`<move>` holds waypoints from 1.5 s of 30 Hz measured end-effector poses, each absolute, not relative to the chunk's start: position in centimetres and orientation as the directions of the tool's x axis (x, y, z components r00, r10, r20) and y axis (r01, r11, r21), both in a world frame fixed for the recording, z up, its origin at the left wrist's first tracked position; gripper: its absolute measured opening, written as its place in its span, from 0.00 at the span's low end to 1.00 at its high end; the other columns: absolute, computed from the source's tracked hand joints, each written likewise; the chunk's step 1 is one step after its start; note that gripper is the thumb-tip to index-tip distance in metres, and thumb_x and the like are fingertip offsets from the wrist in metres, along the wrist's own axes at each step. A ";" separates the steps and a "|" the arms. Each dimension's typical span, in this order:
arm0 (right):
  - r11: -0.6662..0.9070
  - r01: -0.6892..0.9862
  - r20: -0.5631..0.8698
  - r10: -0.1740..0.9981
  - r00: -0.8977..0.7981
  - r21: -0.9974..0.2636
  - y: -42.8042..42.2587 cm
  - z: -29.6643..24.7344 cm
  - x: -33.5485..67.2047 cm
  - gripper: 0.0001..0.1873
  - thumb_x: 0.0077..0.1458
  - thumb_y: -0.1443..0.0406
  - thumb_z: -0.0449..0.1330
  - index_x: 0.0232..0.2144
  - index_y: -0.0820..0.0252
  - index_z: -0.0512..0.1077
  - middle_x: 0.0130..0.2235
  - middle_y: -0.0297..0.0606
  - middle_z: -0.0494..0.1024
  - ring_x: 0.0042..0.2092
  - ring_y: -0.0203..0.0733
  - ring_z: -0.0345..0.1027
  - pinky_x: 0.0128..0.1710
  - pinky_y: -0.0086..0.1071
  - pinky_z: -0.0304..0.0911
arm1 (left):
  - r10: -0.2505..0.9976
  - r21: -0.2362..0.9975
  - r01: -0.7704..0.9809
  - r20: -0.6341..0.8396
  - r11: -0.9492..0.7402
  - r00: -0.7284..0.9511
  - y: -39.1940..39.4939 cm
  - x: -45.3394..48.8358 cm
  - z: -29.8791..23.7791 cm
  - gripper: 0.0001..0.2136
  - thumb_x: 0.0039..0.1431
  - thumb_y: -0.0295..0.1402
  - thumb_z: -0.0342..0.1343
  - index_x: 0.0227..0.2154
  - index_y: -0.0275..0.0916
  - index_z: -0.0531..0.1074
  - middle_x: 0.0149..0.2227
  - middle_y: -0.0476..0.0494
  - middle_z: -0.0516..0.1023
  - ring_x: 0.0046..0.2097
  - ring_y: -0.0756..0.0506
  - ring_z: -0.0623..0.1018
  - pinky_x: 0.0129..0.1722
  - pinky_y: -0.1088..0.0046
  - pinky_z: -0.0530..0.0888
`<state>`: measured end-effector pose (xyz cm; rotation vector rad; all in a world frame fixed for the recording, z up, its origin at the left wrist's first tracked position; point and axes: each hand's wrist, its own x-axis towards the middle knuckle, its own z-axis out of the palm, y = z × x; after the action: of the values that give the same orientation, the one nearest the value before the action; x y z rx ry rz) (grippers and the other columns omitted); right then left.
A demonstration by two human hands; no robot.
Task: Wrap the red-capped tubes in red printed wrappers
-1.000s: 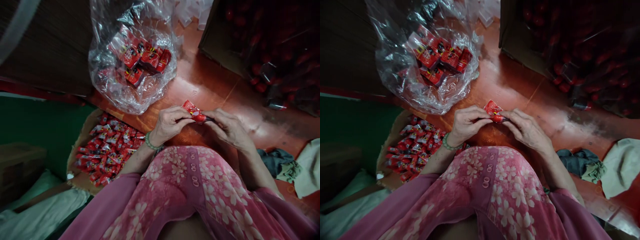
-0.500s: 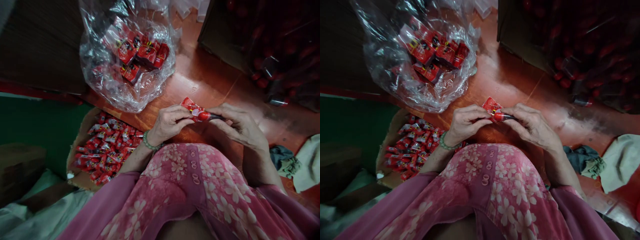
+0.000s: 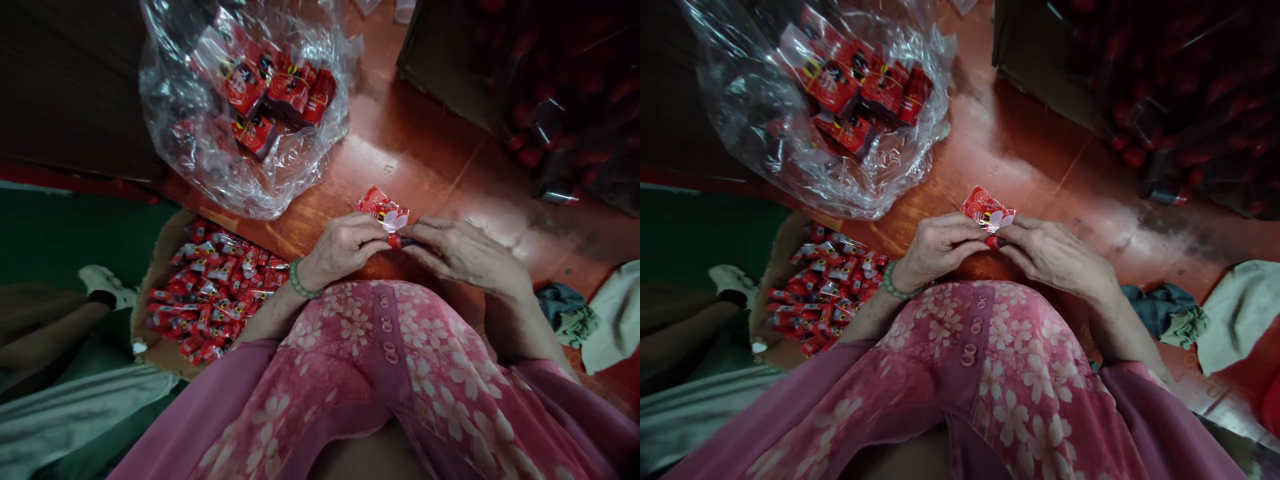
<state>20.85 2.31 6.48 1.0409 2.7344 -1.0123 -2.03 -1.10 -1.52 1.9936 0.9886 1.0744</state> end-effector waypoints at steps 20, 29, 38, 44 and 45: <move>0.066 0.326 -0.140 0.809 -0.571 -0.943 1.5 3.7 19.4 0.16 0.68 0.59 0.58 0.54 0.54 0.78 0.50 0.38 0.84 0.49 0.44 0.79 0.54 0.37 0.71 | 0.944 0.934 -0.171 -0.290 0.315 0.155 -0.2 -3.4 -0.8 0.29 0.46 0.47 0.73 0.50 0.38 0.78 0.42 0.40 0.86 0.45 0.43 0.83 0.52 0.68 0.76; -0.170 0.216 -0.248 0.875 -0.416 -0.962 0.7 1.6 18.0 0.18 0.66 0.54 0.60 0.53 0.54 0.76 0.47 0.35 0.83 0.42 0.39 0.78 0.45 0.34 0.75 | 0.881 0.713 -0.538 -0.455 0.450 0.134 -2.0 -0.8 -1.4 0.20 0.42 0.47 0.75 0.31 0.37 0.83 0.33 0.43 0.85 0.37 0.45 0.83 0.48 0.66 0.78; 0.031 0.333 -0.043 0.976 -0.213 -0.942 -0.4 -1.2 14.7 0.22 0.70 0.52 0.50 0.57 0.57 0.70 0.55 0.46 0.79 0.54 0.47 0.76 0.56 0.45 0.73 | 0.861 0.687 -0.612 -0.508 0.391 -0.020 -1.4 0.9 -2.4 0.21 0.40 0.49 0.75 0.29 0.37 0.82 0.30 0.47 0.84 0.34 0.49 0.82 0.43 0.71 0.78; 0.018 0.340 -0.157 0.863 -0.481 -0.940 0.6 0.0 15.3 0.28 0.70 0.50 0.51 0.67 0.53 0.63 0.63 0.46 0.73 0.49 0.45 0.77 0.53 0.44 0.75 | 0.875 0.749 -0.602 -0.456 0.278 -0.163 -0.6 -0.7 -2.0 0.20 0.40 0.49 0.75 0.28 0.39 0.81 0.30 0.49 0.84 0.35 0.49 0.81 0.45 0.70 0.78; -0.001 0.332 -0.175 0.853 -0.493 -0.943 0.6 0.1 15.5 0.29 0.69 0.50 0.52 0.67 0.52 0.62 0.63 0.45 0.73 0.45 0.44 0.78 0.51 0.43 0.76 | 0.878 0.757 -0.597 -0.446 0.266 -0.174 -0.5 -0.9 -1.9 0.20 0.40 0.49 0.75 0.27 0.39 0.80 0.30 0.50 0.84 0.34 0.49 0.81 0.45 0.69 0.78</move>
<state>15.49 0.64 0.13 1.6566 2.4802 -2.0498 -0.94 -0.54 -1.90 0.3284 1.1244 1.3498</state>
